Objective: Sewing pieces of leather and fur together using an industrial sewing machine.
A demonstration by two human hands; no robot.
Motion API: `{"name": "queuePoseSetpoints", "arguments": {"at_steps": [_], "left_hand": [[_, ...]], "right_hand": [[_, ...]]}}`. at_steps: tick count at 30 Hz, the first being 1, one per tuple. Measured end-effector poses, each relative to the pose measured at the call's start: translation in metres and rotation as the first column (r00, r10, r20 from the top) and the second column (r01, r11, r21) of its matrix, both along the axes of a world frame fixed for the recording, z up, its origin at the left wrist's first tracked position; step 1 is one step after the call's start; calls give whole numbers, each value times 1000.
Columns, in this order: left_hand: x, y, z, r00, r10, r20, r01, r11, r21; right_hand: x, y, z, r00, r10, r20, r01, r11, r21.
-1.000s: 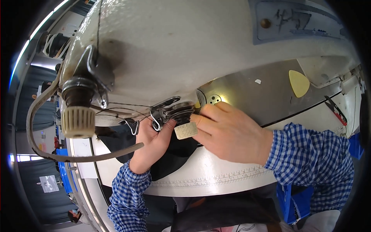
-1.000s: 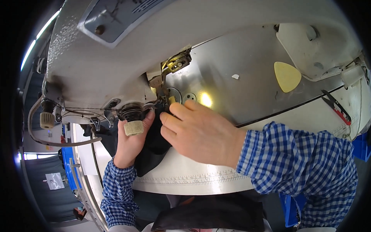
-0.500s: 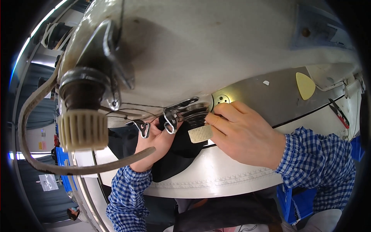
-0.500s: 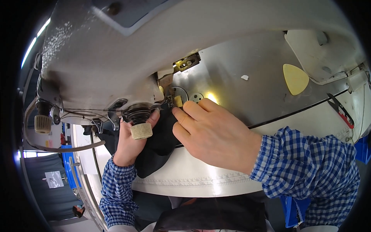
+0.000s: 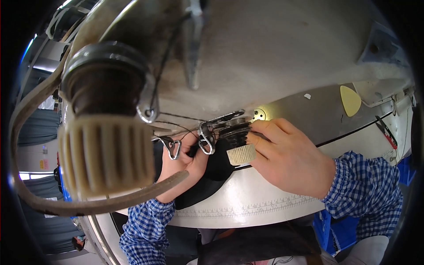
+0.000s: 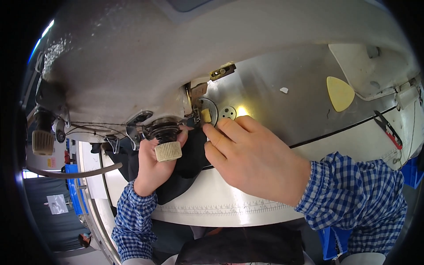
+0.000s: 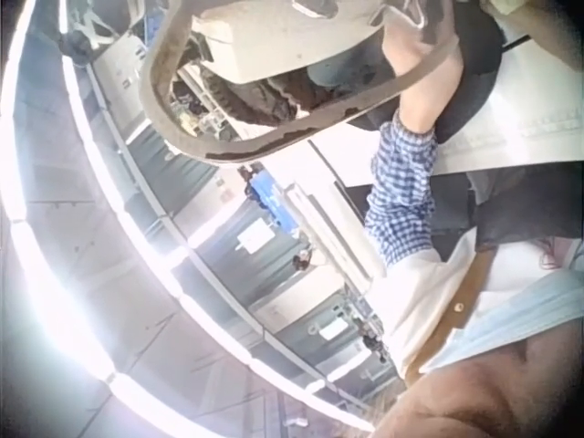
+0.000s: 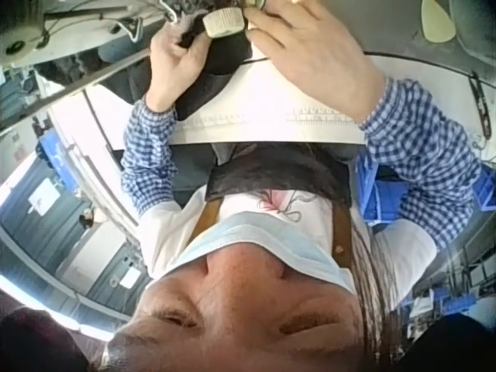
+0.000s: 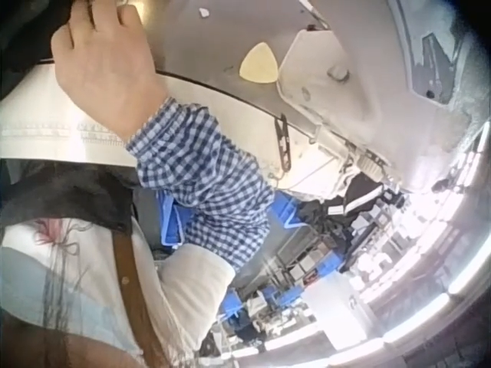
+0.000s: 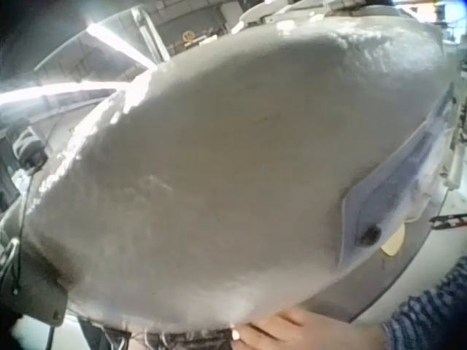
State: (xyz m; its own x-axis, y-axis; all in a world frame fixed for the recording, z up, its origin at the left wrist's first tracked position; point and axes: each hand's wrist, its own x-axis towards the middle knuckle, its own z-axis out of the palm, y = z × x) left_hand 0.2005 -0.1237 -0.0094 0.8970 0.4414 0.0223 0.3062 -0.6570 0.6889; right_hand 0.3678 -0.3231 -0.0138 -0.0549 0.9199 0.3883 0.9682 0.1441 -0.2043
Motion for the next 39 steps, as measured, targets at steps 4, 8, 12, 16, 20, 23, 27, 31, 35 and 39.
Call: {"name": "queuePoseSetpoints", "arguments": {"at_steps": [4, 8, 12, 16, 20, 23, 27, 31, 35, 39], "left_hand": [[5, -9, 5, 989, -148, -28, 150, 960, 236], [-11, -16, 6, 968, -249, -30, 217, 769, 601], [-4, -35, 6, 954, -291, -73, 268, 718, 642], [15, -52, 4, 961, -259, 92, 149, 773, 617], [15, -43, -3, 946, -288, 148, 164, 819, 549], [14, -42, -4, 929, -342, 144, 173, 743, 646], [15, -46, 0, 932, -339, 130, 183, 748, 637], [17, -45, 3, 928, -351, 121, 195, 738, 645], [14, -43, 7, 939, -341, 45, 235, 733, 639], [15, -38, 2, 944, -331, 3, 249, 715, 653]], "right_hand": [[-16, -8, -4, 996, 80, 33, -82, 993, 79], [-39, 6, -4, 972, 182, 148, -213, 949, 231], [-37, 1, -6, 960, 254, 119, -268, 955, 124], [-25, -7, -16, 964, 252, 89, -264, 948, 180], [-25, -2, -10, 965, 252, 68, -259, 957, 132], [-27, -4, -7, 963, 265, 46, -269, 958, 95], [-23, -6, -5, 960, 273, 60, -278, 957, 88], [-27, -7, -10, 969, 232, 84, -240, 964, 113], [-26, -4, -14, 974, 203, 100, -217, 964, 157], [-27, -4, -14, 986, 168, 17, -169, 976, 135]]}}
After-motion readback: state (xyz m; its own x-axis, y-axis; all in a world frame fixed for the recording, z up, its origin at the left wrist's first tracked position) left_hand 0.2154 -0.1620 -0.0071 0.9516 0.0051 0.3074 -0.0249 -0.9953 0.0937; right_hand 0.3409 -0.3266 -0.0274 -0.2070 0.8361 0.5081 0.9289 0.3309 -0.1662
